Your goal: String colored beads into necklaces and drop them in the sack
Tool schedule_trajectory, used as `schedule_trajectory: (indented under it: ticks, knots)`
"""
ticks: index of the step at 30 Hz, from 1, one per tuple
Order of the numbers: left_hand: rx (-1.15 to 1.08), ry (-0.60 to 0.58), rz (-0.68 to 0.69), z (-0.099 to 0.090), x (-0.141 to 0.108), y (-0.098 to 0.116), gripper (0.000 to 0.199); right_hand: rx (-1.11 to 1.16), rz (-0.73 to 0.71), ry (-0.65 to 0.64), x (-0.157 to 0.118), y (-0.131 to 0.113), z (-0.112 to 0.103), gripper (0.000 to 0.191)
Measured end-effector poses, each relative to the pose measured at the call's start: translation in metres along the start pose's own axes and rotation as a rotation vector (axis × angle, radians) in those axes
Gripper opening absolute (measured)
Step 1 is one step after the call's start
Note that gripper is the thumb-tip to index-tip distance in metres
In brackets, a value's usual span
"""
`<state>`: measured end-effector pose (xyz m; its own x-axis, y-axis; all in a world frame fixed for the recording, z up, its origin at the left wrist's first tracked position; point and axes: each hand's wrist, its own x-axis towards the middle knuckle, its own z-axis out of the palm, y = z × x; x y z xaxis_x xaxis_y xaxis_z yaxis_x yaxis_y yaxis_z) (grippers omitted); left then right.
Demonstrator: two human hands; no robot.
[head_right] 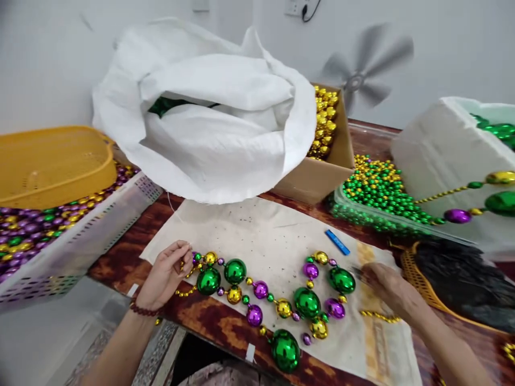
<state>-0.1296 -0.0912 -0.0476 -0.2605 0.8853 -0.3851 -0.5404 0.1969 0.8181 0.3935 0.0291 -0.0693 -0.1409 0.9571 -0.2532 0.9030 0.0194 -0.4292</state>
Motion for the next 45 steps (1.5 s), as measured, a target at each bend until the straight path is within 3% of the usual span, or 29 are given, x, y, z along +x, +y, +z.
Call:
schedule_trajectory:
  ticks: [6, 8, 10, 14, 18, 21, 24, 27, 30, 39, 42, 45]
  knots:
    - [-0.062, -0.017, -0.016, -0.008, -0.002, -0.002, 0.030, 0.181, 0.183, 0.235, -0.011, -0.037, -0.018, 0.039]
    - [-0.067, -0.018, -0.019, -0.009, -0.002, -0.002, 0.030, 0.212, 0.192, 0.315, -0.011, -0.060, -0.026, 0.041]
    - [-0.054, -0.015, -0.015, -0.010, -0.002, -0.003, 0.030, 0.225, 0.107, 0.303, -0.006, -0.096, -0.028, 0.043]
    - [0.004, -0.005, -0.004, -0.007, -0.003, -0.004, 0.033, 0.140, -0.228, 0.062, 0.014, -0.206, -0.009, 0.042]
    - [0.058, 0.004, 0.004, -0.003, -0.004, -0.006, 0.035, 0.040, -0.564, -0.354, 0.036, -0.318, 0.029, 0.036]
    - [0.076, 0.004, 0.004, -0.002, -0.004, -0.007, 0.037, -0.005, -0.697, -0.478, 0.054, -0.375, 0.052, 0.025]
    - [0.076, 0.004, -0.001, -0.002, -0.004, -0.007, 0.037, -0.010, -0.645, -0.625, 0.072, -0.408, 0.066, 0.021]
    - [0.081, 0.004, -0.007, -0.003, -0.003, -0.007, 0.037, -0.028, -0.573, -0.705, 0.083, -0.427, 0.074, 0.019]
    - [0.088, -0.010, -0.017, -0.004, -0.001, -0.008, 0.036, -0.094, -0.557, -0.677, 0.089, -0.438, 0.081, 0.017]
    - [0.112, -0.039, -0.021, -0.006, -0.001, -0.009, 0.034, -0.112, -0.504, -0.743, 0.093, -0.449, 0.096, 0.012]
    - [0.113, -0.044, -0.009, -0.006, -0.002, -0.009, 0.033, -0.079, -0.503, -0.677, 0.090, -0.442, 0.092, 0.011]
    - [0.110, -0.049, -0.003, -0.008, -0.002, -0.009, 0.032, -0.051, -0.499, -0.548, 0.081, -0.402, 0.075, 0.016]
